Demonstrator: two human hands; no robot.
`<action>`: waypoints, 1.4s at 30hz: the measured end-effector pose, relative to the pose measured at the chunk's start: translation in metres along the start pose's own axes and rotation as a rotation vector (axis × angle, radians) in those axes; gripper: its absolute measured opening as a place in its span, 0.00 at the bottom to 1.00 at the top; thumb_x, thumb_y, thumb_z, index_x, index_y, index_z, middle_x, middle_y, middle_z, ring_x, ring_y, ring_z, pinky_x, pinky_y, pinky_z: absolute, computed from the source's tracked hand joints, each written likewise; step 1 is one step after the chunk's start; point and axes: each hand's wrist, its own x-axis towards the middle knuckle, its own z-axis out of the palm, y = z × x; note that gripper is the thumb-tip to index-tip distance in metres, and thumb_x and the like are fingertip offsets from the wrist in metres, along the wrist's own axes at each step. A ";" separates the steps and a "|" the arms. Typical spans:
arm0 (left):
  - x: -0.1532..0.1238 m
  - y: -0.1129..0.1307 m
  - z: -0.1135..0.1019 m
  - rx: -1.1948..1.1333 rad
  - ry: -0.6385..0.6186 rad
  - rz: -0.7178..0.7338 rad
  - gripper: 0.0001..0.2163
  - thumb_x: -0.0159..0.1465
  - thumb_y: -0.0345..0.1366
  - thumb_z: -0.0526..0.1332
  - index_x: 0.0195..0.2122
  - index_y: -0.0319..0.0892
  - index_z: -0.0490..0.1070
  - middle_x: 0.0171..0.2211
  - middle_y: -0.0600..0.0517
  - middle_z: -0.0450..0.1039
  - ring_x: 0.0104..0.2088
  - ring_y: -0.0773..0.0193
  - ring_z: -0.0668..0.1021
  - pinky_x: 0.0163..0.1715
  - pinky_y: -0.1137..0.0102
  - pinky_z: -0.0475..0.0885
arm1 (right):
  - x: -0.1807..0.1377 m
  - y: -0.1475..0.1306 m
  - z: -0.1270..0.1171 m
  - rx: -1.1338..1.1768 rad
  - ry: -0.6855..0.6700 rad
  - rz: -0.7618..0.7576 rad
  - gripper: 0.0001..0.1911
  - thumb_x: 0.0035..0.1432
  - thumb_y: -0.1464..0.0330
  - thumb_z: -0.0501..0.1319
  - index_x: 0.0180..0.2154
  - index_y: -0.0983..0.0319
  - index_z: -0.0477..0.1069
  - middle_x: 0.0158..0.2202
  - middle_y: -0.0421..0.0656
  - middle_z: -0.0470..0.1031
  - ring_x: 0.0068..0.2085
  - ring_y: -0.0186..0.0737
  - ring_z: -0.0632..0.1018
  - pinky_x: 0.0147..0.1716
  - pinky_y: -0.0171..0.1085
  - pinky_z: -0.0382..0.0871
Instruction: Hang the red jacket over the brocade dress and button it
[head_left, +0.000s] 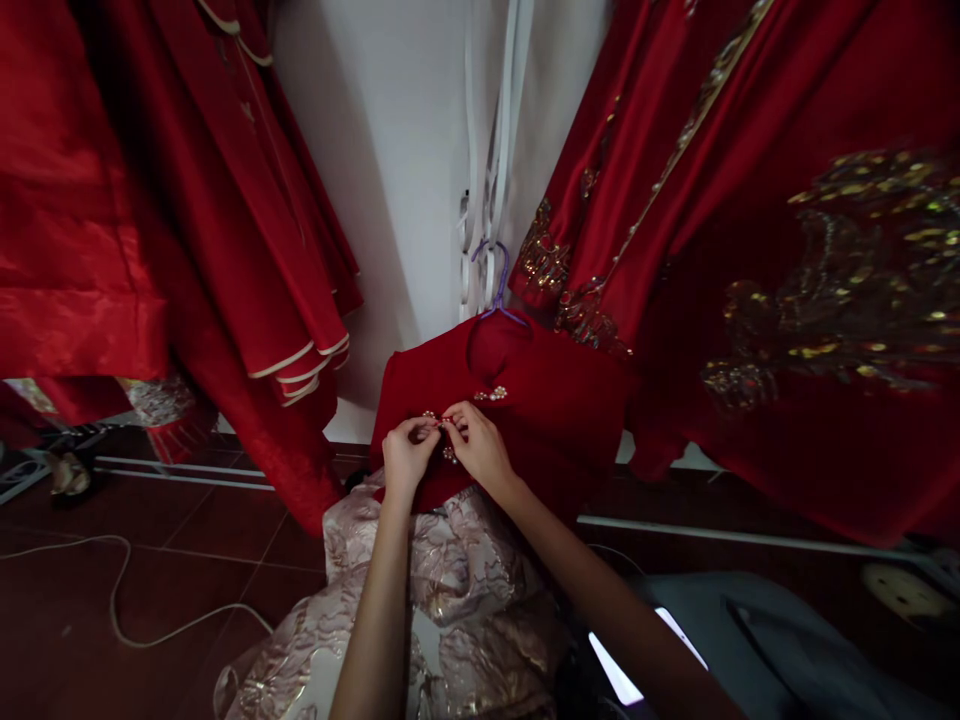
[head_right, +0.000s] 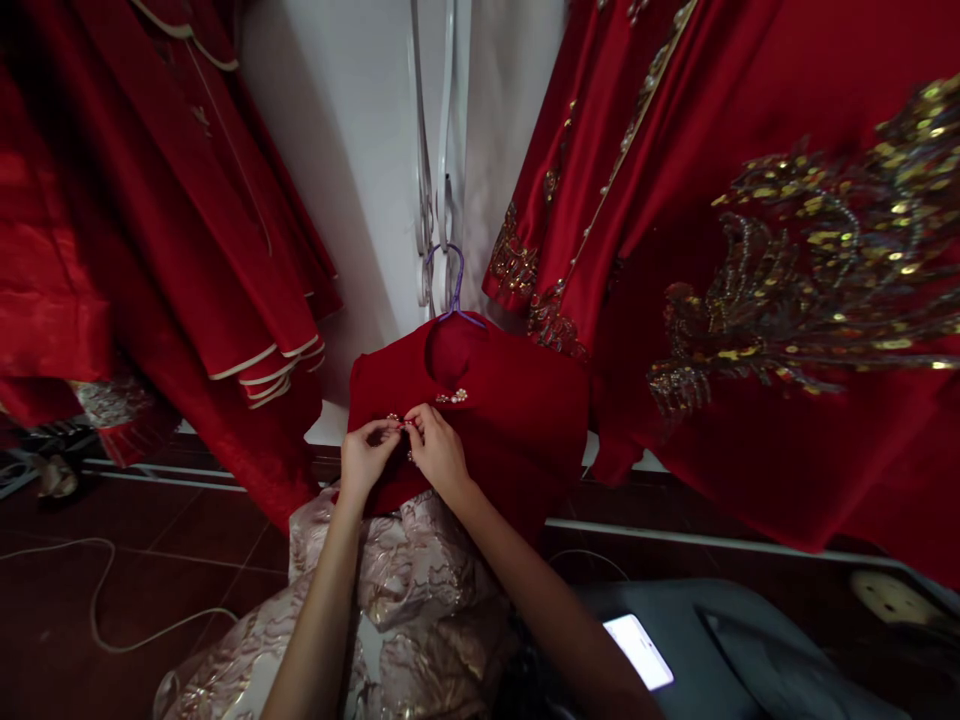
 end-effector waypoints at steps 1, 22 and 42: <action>0.004 0.001 -0.002 -0.004 -0.035 0.011 0.08 0.50 0.34 0.63 0.32 0.39 0.75 0.29 0.50 0.77 0.28 0.66 0.77 0.33 0.72 0.73 | 0.001 0.000 0.001 -0.013 0.000 0.004 0.06 0.56 0.71 0.54 0.37 0.59 0.65 0.33 0.41 0.72 0.31 0.34 0.74 0.32 0.33 0.70; -0.058 -0.005 0.041 0.733 -0.193 -0.044 0.22 0.57 0.30 0.55 0.53 0.37 0.58 0.45 0.40 0.64 0.37 0.57 0.76 0.35 0.67 0.69 | -0.082 0.024 -0.056 -0.262 -0.319 0.326 0.10 0.50 0.63 0.61 0.33 0.62 0.69 0.26 0.42 0.74 0.28 0.39 0.75 0.29 0.35 0.65; -0.050 -0.035 0.021 -0.295 0.071 -0.190 0.08 0.52 0.34 0.61 0.32 0.38 0.66 0.30 0.50 0.72 0.31 0.67 0.76 0.35 0.70 0.72 | -0.052 0.009 0.004 0.597 0.044 0.444 0.19 0.45 0.54 0.63 0.31 0.60 0.63 0.27 0.42 0.74 0.30 0.41 0.78 0.21 0.35 0.74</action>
